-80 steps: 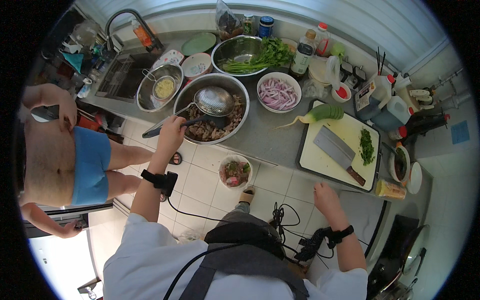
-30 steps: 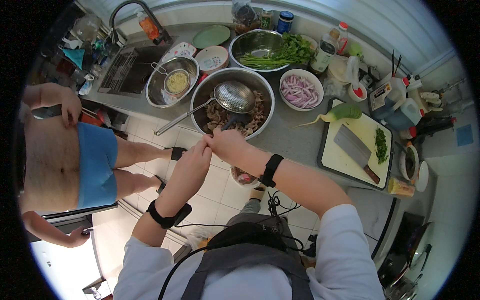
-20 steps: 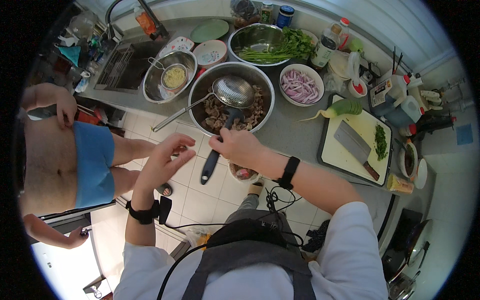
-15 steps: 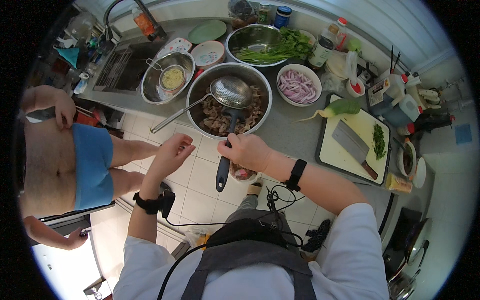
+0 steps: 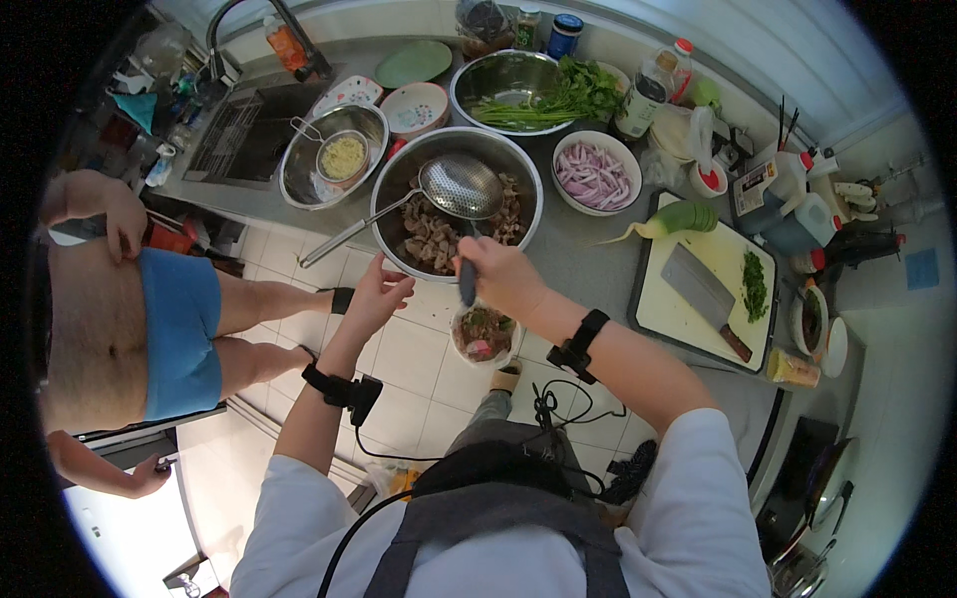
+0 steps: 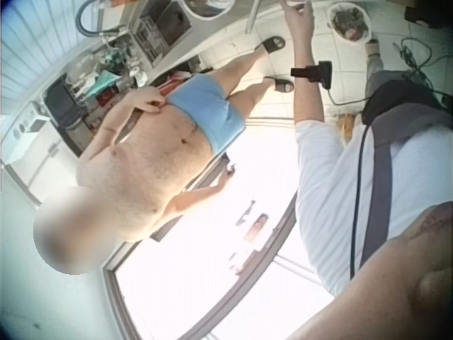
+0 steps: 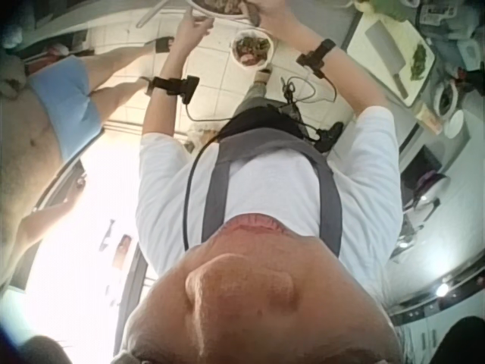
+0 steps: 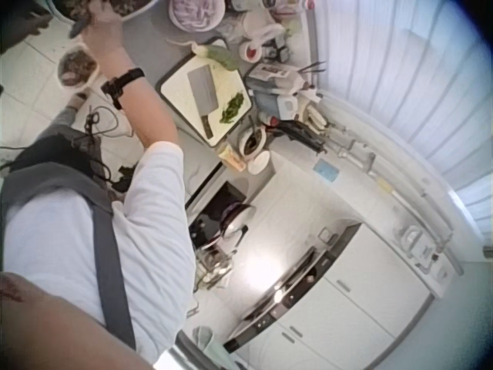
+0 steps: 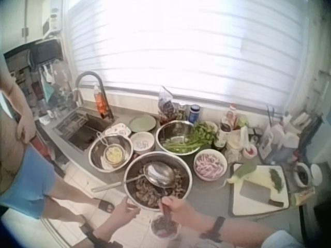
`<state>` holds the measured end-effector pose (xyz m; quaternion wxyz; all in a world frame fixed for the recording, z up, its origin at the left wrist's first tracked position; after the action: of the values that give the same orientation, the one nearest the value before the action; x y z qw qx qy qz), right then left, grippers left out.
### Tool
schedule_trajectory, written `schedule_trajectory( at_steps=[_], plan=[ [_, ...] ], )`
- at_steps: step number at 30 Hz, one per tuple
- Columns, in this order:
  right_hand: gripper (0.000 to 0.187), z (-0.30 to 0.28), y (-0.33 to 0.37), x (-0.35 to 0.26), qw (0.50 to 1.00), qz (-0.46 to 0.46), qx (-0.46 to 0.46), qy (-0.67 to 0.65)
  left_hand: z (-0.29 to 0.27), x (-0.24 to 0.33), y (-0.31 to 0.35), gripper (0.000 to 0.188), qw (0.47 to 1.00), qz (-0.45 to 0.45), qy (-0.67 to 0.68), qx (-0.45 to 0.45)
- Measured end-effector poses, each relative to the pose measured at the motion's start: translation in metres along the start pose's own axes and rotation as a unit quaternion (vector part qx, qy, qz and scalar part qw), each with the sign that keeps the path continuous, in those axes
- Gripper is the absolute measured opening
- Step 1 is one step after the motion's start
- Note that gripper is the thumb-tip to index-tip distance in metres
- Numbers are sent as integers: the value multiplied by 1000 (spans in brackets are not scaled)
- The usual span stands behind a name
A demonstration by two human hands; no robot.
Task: The person adds cooked meat to a bowl, then opens a pot of boiling water and adds dry noodles. They stir the noodles with chopsticks and cover the pot to continue cooking.
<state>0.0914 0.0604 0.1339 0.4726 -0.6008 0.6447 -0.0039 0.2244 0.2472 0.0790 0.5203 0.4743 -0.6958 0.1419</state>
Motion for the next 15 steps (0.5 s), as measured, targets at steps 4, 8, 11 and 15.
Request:
schedule_trajectory(
  at_steps=[4,8,11,15],
  plan=[
    [14,-19,2,15,985,159,32,-62,-3,7,0,91,996,48,-76,16],
    [14,-27,7,25,949,284,28,-131,-2,16,-1,94,988,110,-108,28],
    [13,-36,8,30,913,342,65,-212,0,17,-6,97,982,129,-138,31],
    [14,-44,5,32,893,363,79,-253,1,17,-8,101,976,160,-145,34]
  ],
)
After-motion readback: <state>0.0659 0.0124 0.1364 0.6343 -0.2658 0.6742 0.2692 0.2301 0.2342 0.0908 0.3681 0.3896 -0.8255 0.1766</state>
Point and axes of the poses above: each hand's wrist, its own y-axis away from the middle knuckle, its own z-axis out of the palm, x = y × z, the point moved 3 cm from there along -y, towards the middle knuckle, and after that the axes turned 12 degrees about x, right-handed, at the moved point
